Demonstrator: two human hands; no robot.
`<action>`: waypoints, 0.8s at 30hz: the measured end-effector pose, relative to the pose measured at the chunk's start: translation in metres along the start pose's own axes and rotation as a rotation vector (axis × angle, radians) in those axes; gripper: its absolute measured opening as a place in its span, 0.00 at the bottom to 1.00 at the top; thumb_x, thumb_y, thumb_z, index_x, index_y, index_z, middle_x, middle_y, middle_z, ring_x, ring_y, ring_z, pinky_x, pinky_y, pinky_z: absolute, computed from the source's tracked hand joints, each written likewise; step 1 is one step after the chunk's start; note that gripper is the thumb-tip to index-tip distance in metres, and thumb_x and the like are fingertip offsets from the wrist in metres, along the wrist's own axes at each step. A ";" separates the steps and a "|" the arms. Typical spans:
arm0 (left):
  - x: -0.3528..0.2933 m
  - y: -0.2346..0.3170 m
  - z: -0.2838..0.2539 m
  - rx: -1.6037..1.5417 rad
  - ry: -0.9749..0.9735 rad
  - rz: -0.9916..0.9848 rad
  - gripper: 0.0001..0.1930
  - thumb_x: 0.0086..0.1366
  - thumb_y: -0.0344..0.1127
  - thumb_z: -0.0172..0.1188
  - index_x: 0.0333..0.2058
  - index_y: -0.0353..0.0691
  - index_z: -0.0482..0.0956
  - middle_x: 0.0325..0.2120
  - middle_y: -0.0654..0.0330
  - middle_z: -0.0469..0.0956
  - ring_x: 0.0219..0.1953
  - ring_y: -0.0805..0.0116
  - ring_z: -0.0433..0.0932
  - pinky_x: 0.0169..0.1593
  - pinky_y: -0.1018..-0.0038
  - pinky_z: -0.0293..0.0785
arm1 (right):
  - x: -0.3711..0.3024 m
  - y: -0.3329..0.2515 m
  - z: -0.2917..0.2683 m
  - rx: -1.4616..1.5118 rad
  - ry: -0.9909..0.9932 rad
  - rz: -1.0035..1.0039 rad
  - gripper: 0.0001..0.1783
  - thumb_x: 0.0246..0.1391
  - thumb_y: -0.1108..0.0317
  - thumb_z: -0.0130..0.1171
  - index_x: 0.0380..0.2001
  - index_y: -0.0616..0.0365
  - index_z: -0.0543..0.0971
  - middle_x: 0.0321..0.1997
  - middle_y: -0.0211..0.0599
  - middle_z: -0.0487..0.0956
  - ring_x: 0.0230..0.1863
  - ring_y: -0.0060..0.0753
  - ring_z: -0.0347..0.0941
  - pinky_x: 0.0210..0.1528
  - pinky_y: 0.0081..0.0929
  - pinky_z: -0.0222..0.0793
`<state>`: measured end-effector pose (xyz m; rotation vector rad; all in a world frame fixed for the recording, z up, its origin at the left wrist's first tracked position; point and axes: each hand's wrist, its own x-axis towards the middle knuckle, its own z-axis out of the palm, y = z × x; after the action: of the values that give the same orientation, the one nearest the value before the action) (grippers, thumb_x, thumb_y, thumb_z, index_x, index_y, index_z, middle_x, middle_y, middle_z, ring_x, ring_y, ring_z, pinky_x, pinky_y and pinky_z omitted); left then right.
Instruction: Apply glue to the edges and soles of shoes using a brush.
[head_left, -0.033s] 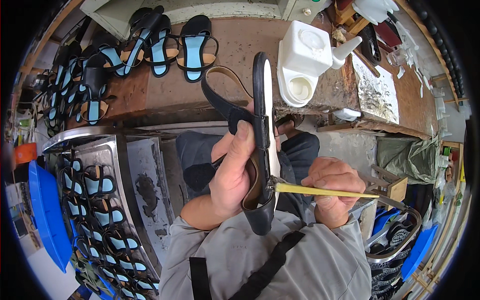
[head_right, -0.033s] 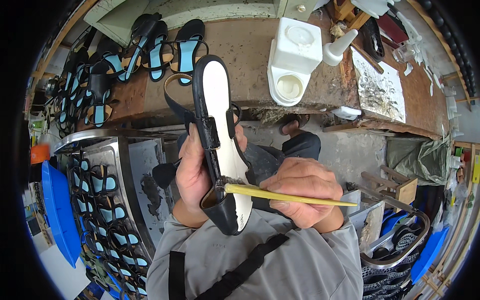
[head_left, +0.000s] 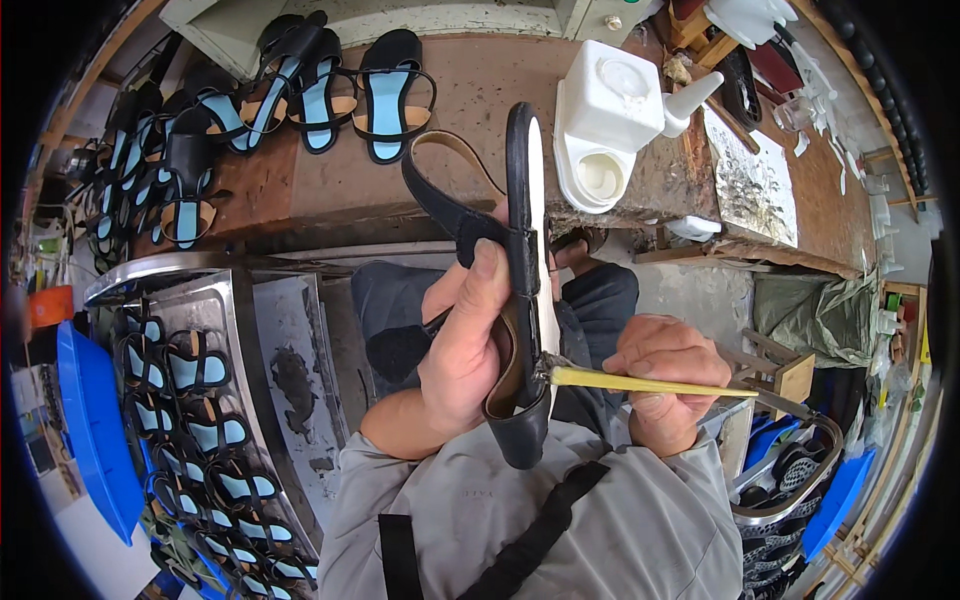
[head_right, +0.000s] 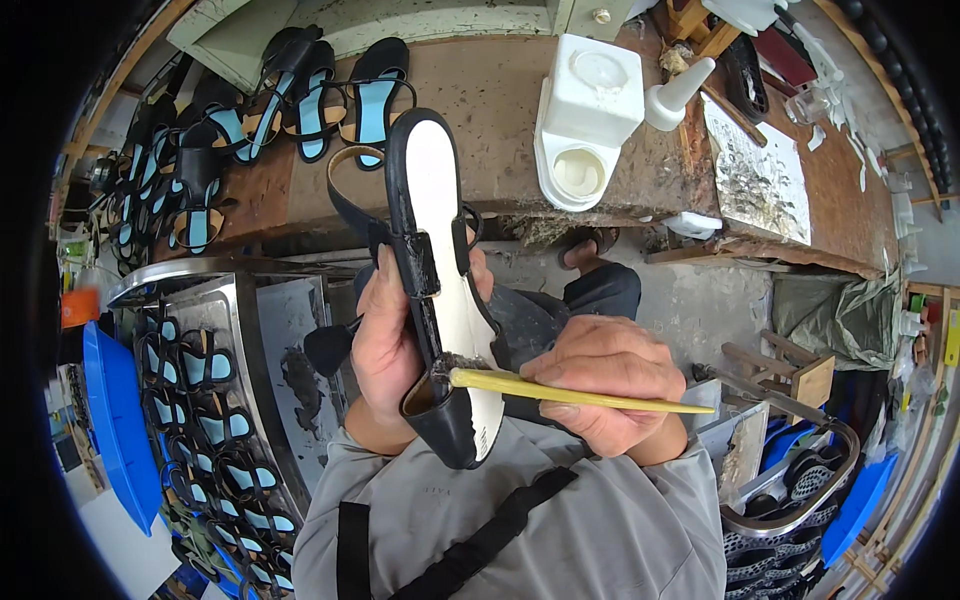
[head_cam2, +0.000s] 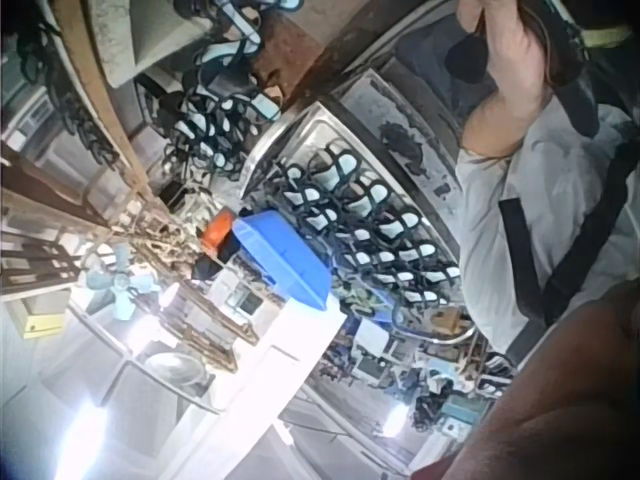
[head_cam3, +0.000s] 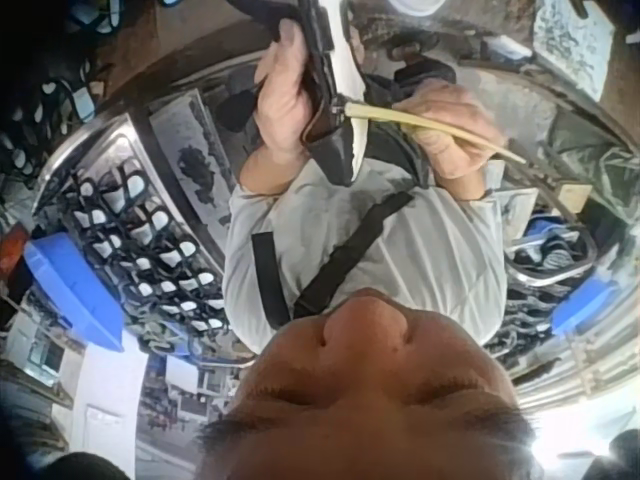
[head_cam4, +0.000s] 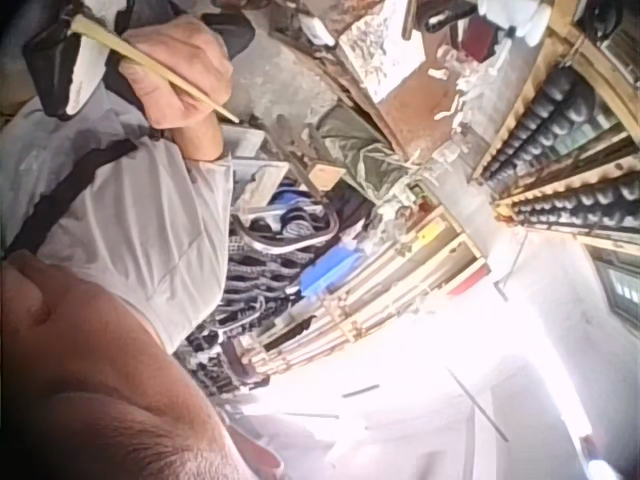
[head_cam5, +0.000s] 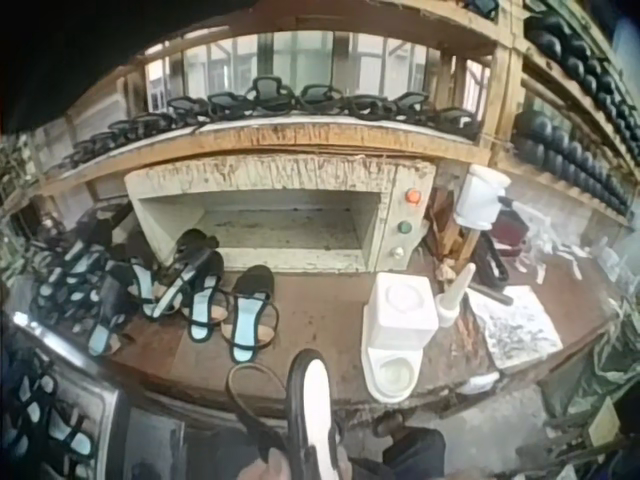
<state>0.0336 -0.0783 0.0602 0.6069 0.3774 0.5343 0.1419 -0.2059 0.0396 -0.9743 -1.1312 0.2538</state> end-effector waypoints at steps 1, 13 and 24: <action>0.000 0.001 0.000 0.006 -0.011 -0.012 0.27 0.67 0.50 0.41 0.58 0.37 0.58 0.33 0.63 0.70 0.34 0.80 0.68 0.36 0.83 0.66 | 0.000 -0.002 -0.001 -0.003 -0.017 -0.002 0.09 0.40 0.76 0.64 0.27 0.67 0.76 0.24 0.45 0.78 0.22 0.36 0.76 0.21 0.25 0.70; -0.005 0.003 0.007 0.086 -0.056 0.043 0.29 0.68 0.48 0.42 0.58 0.30 0.56 0.39 0.60 0.72 0.41 0.76 0.70 0.46 0.80 0.64 | 0.008 -0.014 -0.015 -0.032 -0.147 -0.019 0.09 0.41 0.72 0.65 0.26 0.66 0.77 0.23 0.43 0.78 0.20 0.35 0.75 0.20 0.25 0.69; -0.014 -0.003 0.006 0.115 0.045 0.069 0.25 0.67 0.49 0.43 0.47 0.29 0.67 0.36 0.54 0.73 0.36 0.68 0.72 0.40 0.75 0.68 | 0.008 -0.020 -0.016 0.020 -0.071 0.090 0.08 0.40 0.72 0.64 0.25 0.65 0.78 0.21 0.42 0.79 0.20 0.34 0.75 0.23 0.25 0.69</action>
<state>0.0260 -0.0909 0.0654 0.7220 0.4331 0.5954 0.1534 -0.2210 0.0585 -1.0064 -1.1485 0.3741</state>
